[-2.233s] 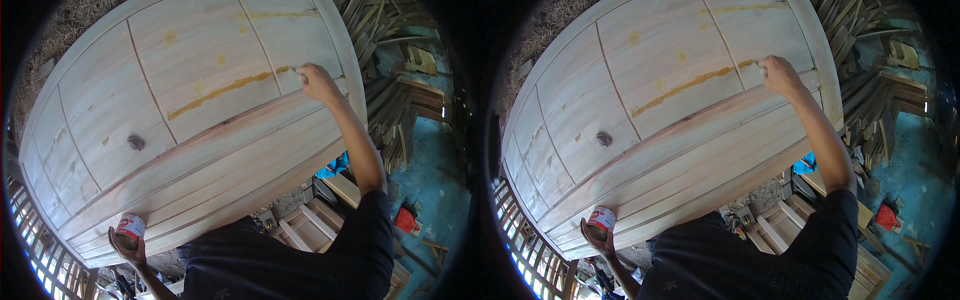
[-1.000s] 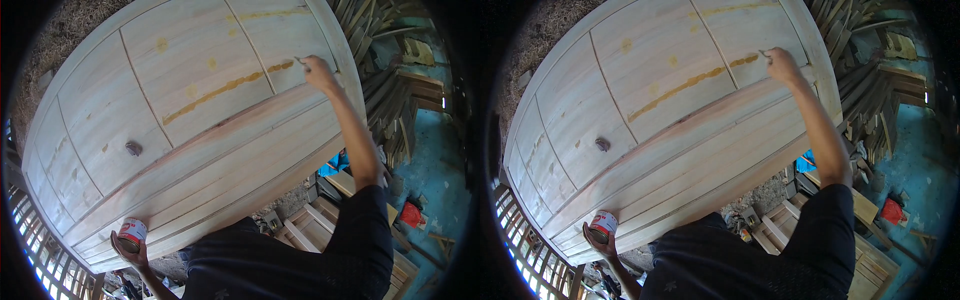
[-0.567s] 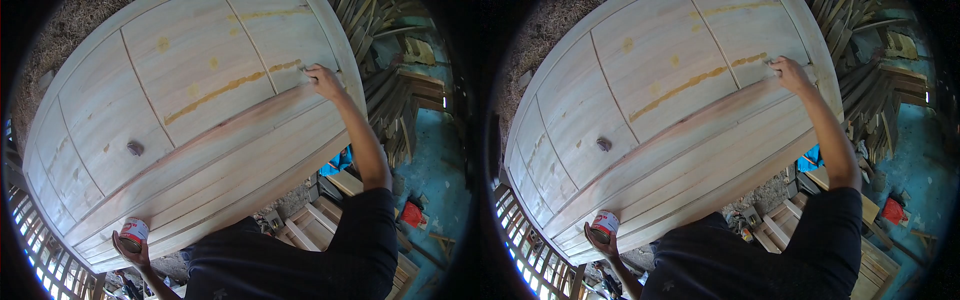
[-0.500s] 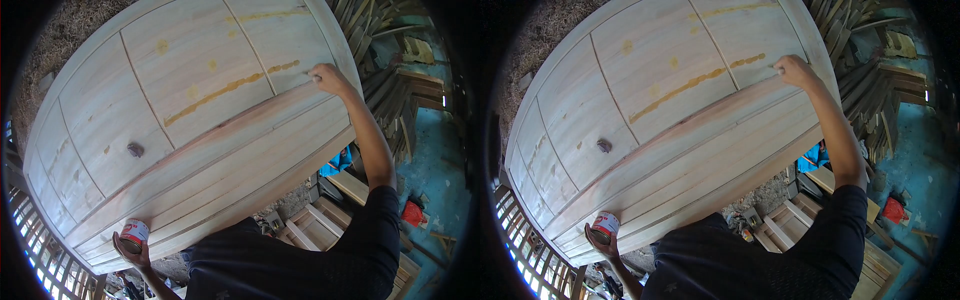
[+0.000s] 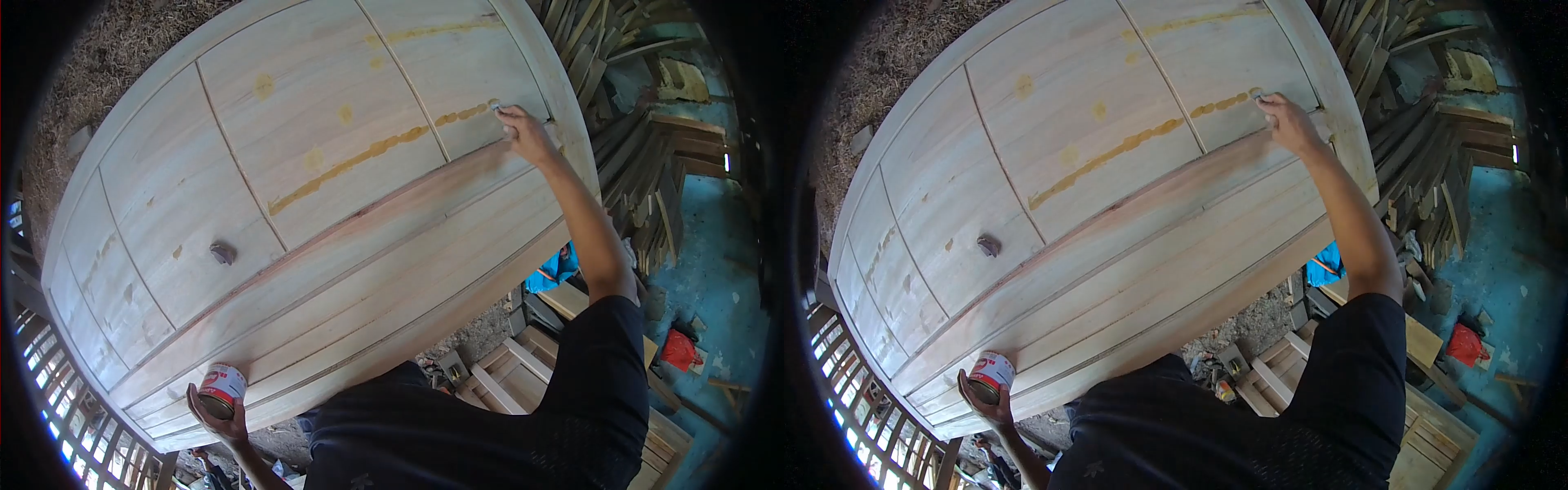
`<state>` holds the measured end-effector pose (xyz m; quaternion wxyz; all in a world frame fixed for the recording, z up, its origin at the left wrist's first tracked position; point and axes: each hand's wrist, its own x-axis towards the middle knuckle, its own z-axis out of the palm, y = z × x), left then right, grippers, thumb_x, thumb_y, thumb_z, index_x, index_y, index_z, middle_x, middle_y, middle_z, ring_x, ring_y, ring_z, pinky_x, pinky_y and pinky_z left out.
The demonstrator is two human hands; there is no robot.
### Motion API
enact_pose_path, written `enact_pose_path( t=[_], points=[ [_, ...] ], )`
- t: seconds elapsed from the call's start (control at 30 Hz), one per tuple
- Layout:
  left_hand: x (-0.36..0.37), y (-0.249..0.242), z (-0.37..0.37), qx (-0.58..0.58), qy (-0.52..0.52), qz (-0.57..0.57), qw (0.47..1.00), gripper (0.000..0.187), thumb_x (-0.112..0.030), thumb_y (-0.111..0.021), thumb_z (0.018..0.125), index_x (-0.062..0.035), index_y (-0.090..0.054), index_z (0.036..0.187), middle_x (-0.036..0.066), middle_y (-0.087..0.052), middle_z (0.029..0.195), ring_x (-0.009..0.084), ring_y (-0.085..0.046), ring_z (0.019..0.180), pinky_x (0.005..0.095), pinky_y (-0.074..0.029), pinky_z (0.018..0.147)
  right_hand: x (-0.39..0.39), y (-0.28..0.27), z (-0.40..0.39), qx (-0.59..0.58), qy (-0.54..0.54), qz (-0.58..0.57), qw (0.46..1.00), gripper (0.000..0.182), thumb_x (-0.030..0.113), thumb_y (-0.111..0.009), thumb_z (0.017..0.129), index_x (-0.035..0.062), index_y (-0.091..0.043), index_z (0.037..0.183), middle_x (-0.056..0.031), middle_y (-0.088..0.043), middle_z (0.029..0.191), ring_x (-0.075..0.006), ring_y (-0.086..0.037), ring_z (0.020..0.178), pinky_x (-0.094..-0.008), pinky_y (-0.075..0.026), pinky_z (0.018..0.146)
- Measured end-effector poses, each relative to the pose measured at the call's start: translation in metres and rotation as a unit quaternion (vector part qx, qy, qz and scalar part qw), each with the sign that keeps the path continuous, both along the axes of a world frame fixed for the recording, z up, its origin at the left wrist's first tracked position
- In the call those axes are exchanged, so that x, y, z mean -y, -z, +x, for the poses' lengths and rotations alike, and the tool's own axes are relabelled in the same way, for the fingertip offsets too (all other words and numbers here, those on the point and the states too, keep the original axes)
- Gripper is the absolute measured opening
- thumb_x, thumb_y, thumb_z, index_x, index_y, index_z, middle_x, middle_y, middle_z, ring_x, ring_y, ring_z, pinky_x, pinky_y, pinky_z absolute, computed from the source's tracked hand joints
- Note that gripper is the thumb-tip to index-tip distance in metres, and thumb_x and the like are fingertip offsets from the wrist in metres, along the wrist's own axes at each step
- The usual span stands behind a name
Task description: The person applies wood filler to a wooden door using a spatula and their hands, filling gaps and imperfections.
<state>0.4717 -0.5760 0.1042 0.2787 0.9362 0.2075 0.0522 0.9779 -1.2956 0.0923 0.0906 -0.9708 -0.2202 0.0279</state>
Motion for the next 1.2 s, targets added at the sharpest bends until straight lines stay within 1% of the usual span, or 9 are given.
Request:
enact_pose_path(
  t=[0.13,0.27,0.37,0.57,0.63,0.7,0.8,0.9,1.2],
  points=[
    [0.001,-0.002,0.003,0.007,0.004,0.004,1.0,0.093,-0.029,-0.075,0.072,0.0013,-0.042,0.154,0.027,-0.048,0.149,0.047,-0.046,0.138,0.0583,-0.036,0.116,0.003,-0.047,0.025,-0.208,0.049,-0.167,0.963,0.034,-0.002,-0.065,0.083,0.0013,-0.075,0.115,-0.0193,-0.073,0.115,-0.039,-0.069,0.11,-0.0411,-0.054,0.098],
    [0.0,-0.001,-0.001,0.003,-0.004,0.001,1.0,0.094,-0.028,-0.076,0.072,0.0016,-0.042,0.153,0.027,-0.048,0.148,0.0471,-0.046,0.138,0.0584,-0.035,0.116,-0.027,0.01,0.01,0.021,0.174,-0.033,0.984,0.027,0.004,-0.065,0.083,0.0011,-0.076,0.108,-0.0232,-0.074,0.102,-0.0396,-0.071,0.105,-0.0428,-0.055,0.094],
    [0.002,-0.007,0.003,0.001,0.009,0.017,1.0,0.093,-0.028,-0.077,0.072,0.0012,-0.042,0.153,0.027,-0.048,0.149,0.0473,-0.045,0.139,0.0585,-0.035,0.116,-0.068,-0.019,0.013,-0.165,0.055,-0.202,0.964,0.024,0.006,-0.067,0.083,0.001,-0.076,0.105,-0.0244,-0.073,0.103,-0.0409,-0.071,0.104,-0.0431,-0.056,0.092],
    [0.008,-0.013,0.006,-0.006,-0.02,0.006,1.0,0.097,-0.031,-0.081,0.068,0.0008,-0.043,0.151,0.027,-0.048,0.149,0.0474,-0.046,0.138,0.0586,-0.036,0.116,-0.04,0.011,0.01,0.011,0.055,-0.103,0.993,0.02,0.005,-0.062,0.082,-0.0006,-0.075,0.096,-0.026,-0.072,0.083,-0.0428,-0.072,0.081,-0.045,-0.058,0.076],
    [0.011,-0.014,0.011,-0.007,-0.035,0.009,0.999,0.096,-0.03,-0.082,0.067,0.0006,-0.044,0.15,0.027,-0.048,0.148,0.0476,-0.046,0.137,0.0587,-0.036,0.115,-0.122,-0.083,0.004,-0.364,0.213,-0.082,0.903,0.026,0.006,-0.064,0.085,-0.0004,-0.076,0.107,-0.023,-0.074,0.083,-0.0313,-0.075,0.079,-0.0399,-0.058,0.073],
    [0.011,-0.021,0.013,-0.02,-0.033,0.02,0.999,0.096,-0.027,-0.081,0.064,0.0002,-0.046,0.148,0.027,-0.049,0.146,0.0476,-0.047,0.135,0.0589,-0.038,0.114,-0.155,-0.106,-0.008,-0.382,0.177,-0.097,0.902,0.032,0.007,-0.064,0.089,0.0,-0.075,0.119,-0.0193,-0.075,0.084,-0.0213,-0.075,0.079,-0.0355,-0.058,0.072],
    [0.012,-0.023,0.015,-0.018,-0.037,0.02,0.999,0.095,-0.025,-0.081,0.063,-0.0003,-0.047,0.148,0.027,-0.049,0.146,0.0472,-0.048,0.134,0.0591,-0.039,0.113,-0.181,-0.092,-0.018,-0.231,0.087,0.09,0.965,0.034,0.005,-0.06,0.092,-0.0011,-0.073,0.123,-0.0207,-0.075,0.088,-0.022,-0.075,0.08,-0.0346,-0.057,0.074],
    [0.01,-0.02,0.013,-0.01,-0.046,0.029,0.998,0.095,-0.026,-0.081,0.061,-0.0013,-0.048,0.147,0.027,-0.051,0.144,0.047,-0.05,0.132,0.0592,-0.04,0.112,-0.229,-0.089,-0.013,-0.266,0.078,0.178,0.944,0.034,0.001,-0.058,0.094,-0.0027,-0.071,0.125,-0.0242,-0.075,0.091,-0.025,-0.074,0.079,-0.0357,-0.057,0.075],
    [0.008,-0.018,0.013,-0.019,-0.06,0.033,0.997,0.094,-0.038,-0.08,0.063,-0.0037,-0.05,0.145,0.026,-0.053,0.143,0.0475,-0.052,0.129,0.0601,-0.042,0.107,-0.344,-0.07,0.056,-0.126,-0.038,0.081,0.988,0.034,0.002,-0.062,0.093,0.0005,-0.07,0.126,-0.0227,-0.074,0.103,-0.0392,-0.07,0.089,-0.0419,-0.056,0.083]
  ],
)
